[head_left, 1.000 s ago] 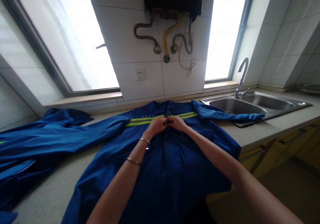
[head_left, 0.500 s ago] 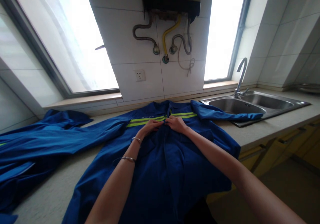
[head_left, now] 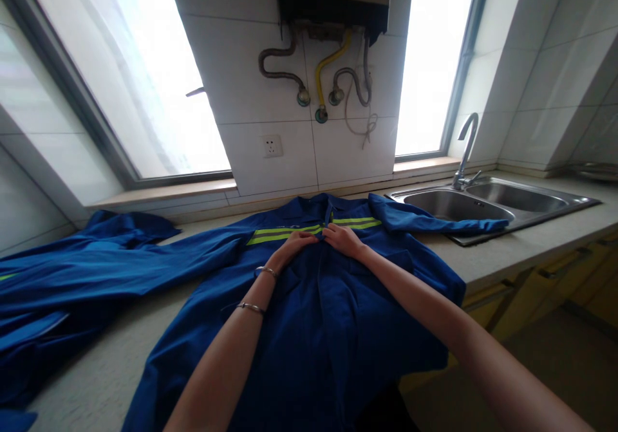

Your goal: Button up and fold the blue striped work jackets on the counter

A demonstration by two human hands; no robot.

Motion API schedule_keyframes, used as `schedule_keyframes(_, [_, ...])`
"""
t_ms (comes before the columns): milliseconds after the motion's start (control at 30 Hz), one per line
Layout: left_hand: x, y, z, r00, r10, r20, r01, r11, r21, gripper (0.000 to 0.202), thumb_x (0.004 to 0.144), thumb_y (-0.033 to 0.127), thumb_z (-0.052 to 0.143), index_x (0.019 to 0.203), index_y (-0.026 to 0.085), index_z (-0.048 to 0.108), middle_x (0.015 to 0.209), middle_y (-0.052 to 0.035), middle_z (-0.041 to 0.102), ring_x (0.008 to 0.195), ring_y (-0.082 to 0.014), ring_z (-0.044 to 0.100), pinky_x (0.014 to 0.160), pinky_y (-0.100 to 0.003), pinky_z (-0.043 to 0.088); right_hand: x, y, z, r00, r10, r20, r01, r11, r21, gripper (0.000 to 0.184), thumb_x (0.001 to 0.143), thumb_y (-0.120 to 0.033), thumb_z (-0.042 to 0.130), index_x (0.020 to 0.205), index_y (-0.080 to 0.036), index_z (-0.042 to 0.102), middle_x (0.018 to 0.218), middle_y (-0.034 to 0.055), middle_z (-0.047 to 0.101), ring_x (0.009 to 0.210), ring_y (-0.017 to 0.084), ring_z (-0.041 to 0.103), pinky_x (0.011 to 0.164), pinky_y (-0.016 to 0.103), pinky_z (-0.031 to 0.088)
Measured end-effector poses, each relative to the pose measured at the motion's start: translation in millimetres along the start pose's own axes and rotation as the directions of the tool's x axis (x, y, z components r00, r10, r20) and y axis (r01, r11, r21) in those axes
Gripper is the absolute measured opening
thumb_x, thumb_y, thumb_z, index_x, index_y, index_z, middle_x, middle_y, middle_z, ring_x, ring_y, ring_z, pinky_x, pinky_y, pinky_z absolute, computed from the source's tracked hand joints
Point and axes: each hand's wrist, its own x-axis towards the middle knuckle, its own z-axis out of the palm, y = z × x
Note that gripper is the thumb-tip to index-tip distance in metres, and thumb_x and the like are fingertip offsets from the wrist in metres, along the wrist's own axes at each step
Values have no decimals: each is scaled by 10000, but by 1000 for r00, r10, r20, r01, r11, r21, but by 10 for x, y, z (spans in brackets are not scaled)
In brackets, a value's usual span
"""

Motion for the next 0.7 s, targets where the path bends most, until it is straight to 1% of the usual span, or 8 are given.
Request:
schedule_keyframes(167, [42,-1,57,993,50,-111,-41,996,85,220,599,304,729,701,114,690,626,-23,641,544,-115,518,535,-229,372,1,7,12,1000,8,-18,-7,996,85,175,939,-247,471,978,-171,624,921,60,599,748,129,531,640,211,346])
schedule_keyframes(300, [28,54,143,975,141,-170,-116,982,146,139,584,249,688,632,125,648,588,-3,606,552,-112,504,530,-218,360,17,16,38,990,134,-39,-116,946,302,135,824,-206,579,946,-172,625,796,12,603,693,121,524,642,209,349])
schedule_keyframes(367, [19,71,193,960,205,-191,-166,965,203,106,584,225,663,608,130,623,570,7,587,552,-109,495,528,-213,351,33,36,61,978,209,7,-190,873,448,139,796,-219,595,922,-175,633,713,-20,579,645,108,509,617,201,345])
schedule_keyframes(433, [12,76,237,938,273,-213,-210,938,276,92,590,214,640,587,134,597,552,16,565,546,-102,479,525,-209,338,53,64,92,959,278,61,-263,781,567,145,816,-291,588,863,-167,645,667,-29,562,622,99,498,589,194,343])
schedule_keyframes(533, [3,78,276,910,338,-238,-240,900,363,95,592,206,619,555,138,563,530,27,530,530,-91,449,518,-205,317,81,111,140,907,379,186,-398,623,673,278,800,-418,627,838,-144,648,621,-25,556,592,96,495,538,188,347])
schedule_keyframes(567, [-1,81,280,908,346,-237,-243,895,375,92,589,204,616,554,138,562,529,28,527,529,-90,446,519,-205,317,86,129,152,886,386,259,-447,558,699,318,782,-441,651,878,-138,649,614,-23,562,578,98,500,518,188,353])
schedule_keyframes(633, [-10,91,276,914,345,-216,-248,893,376,75,586,202,612,572,135,581,544,23,546,542,-97,464,532,-208,332,88,167,164,852,344,393,-517,441,734,400,757,-454,683,989,-131,646,627,-15,584,567,103,520,482,186,369])
schedule_keyframes(700, [-19,98,262,923,335,-190,-248,895,370,69,586,201,613,596,134,604,569,14,577,569,-111,496,553,-214,355,82,201,165,843,295,449,-536,397,745,443,735,-444,710,1037,-125,649,650,-8,600,572,106,532,461,182,384])
